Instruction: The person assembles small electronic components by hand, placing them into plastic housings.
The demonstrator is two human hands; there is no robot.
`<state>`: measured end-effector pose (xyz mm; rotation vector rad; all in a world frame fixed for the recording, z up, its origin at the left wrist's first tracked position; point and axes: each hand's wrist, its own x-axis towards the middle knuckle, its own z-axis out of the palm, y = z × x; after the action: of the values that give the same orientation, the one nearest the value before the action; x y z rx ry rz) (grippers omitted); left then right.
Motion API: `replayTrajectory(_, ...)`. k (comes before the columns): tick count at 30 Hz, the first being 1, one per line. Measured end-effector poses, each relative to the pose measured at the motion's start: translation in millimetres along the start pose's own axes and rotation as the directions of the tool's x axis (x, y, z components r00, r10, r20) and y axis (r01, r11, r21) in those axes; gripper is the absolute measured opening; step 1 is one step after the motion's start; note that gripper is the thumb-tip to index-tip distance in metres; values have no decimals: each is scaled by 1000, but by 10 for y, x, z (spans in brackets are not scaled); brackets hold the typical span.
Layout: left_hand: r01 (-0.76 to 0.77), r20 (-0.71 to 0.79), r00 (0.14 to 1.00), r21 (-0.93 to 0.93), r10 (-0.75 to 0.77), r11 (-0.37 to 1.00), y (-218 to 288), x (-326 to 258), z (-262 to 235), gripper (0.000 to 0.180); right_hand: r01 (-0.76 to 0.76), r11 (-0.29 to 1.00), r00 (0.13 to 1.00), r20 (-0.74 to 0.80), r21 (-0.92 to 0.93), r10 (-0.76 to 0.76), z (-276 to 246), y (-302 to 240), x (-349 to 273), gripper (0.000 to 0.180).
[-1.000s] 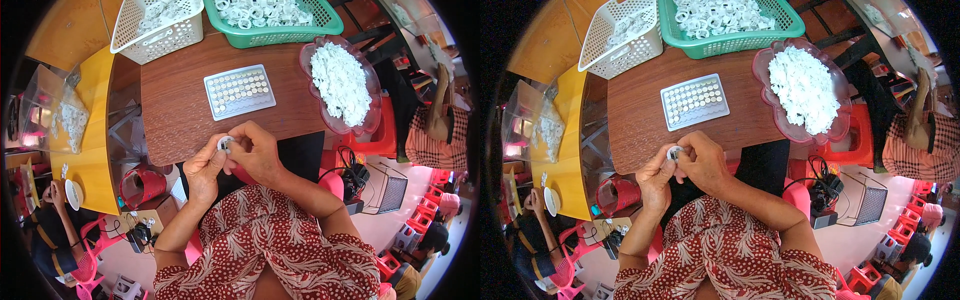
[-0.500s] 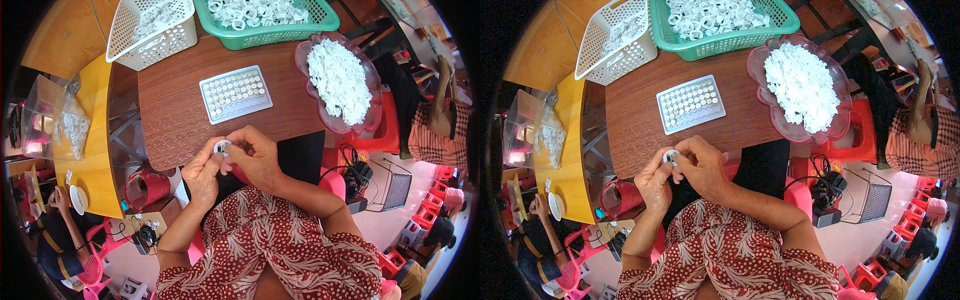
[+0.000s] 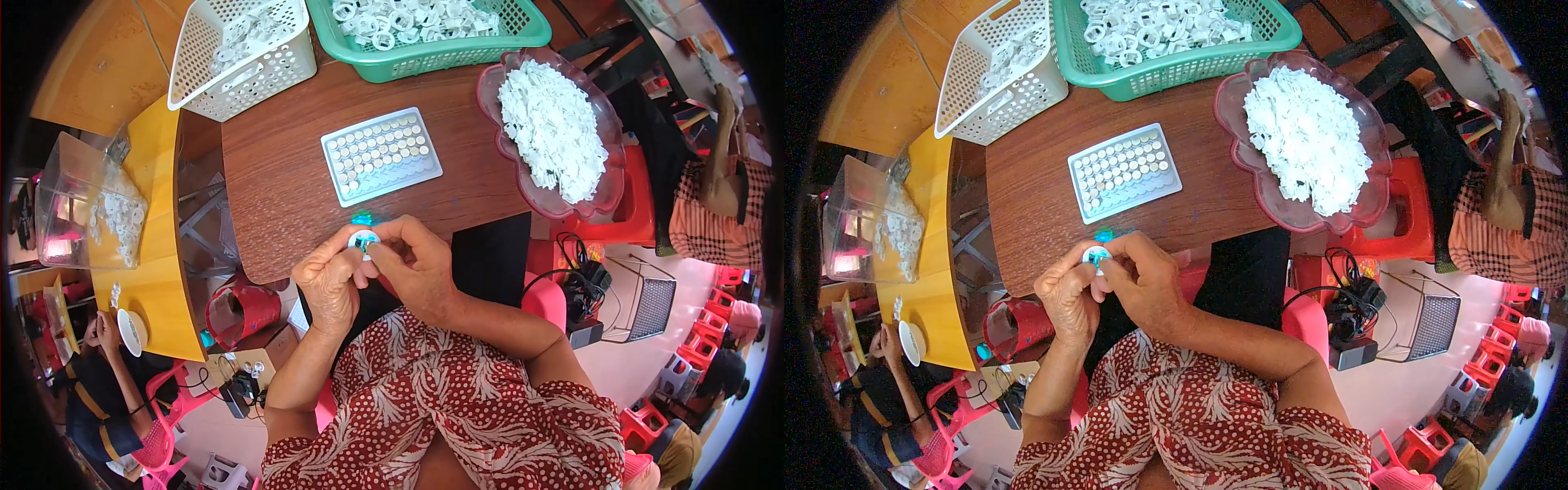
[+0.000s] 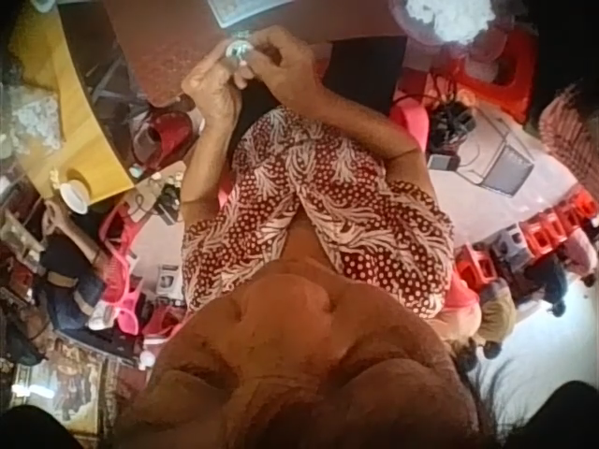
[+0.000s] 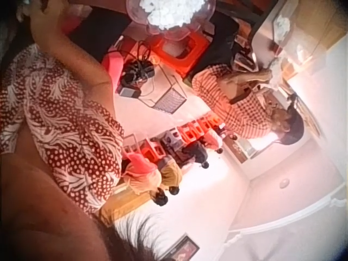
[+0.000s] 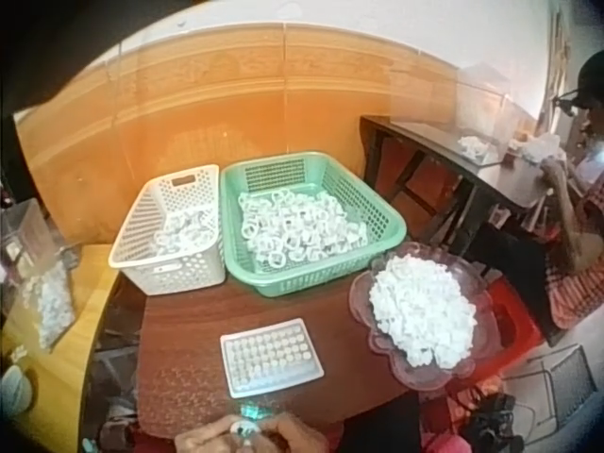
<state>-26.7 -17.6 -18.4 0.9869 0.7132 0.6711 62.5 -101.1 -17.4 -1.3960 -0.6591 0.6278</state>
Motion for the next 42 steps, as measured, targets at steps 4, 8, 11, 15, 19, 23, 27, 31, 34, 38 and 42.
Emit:
replayTrajectory(4,38,6,999,-22,-38,999,25,13,25,29,12,1000,1000,4,3,-12,-18,9,11,8)
replayTrajectory(8,24,5,1000,0,-24,1000,12,24,20,28,7,999,1000,15,33,-8,-18,-14,16,8)
replayTrajectory(11,66,12,998,-18,-66,998,-18,37,1,28,-147,981,988,56,123,141,-74,-38,27,11)
replayTrajectory(15,116,10,993,-51,-115,992,10,33,53,29,-142,989,987,78,50,137,-159,9,57,13)
replayTrajectory(19,109,38,994,-41,-107,993,15,28,74,29,-33,999,998,51,-22,34,-158,46,65,11)
replayTrajectory(23,90,72,994,-41,-87,995,10,32,95,30,-93,991,995,31,95,91,-176,11,54,8)
replayTrajectory(27,43,33,999,13,-43,999,-19,3,57,27,94,981,995,58,-172,-85,-247,-81,57,10)
replayTrajectory(31,33,-21,999,114,-31,993,-7,-12,4,26,232,921,970,10,-314,-241,-458,-122,11,15)
replayTrajectory(34,27,-29,999,135,-23,991,18,-17,-9,26,268,865,953,-17,-425,-304,-761,-230,25,16)
replayTrajectory(38,38,118,992,89,-49,995,40,-21,93,30,198,864,951,-122,-462,-283,-1019,-396,30,15)
replayTrajectory(42,38,218,974,103,-60,994,49,-50,141,34,249,854,964,32,-457,-264,-822,-377,59,22)
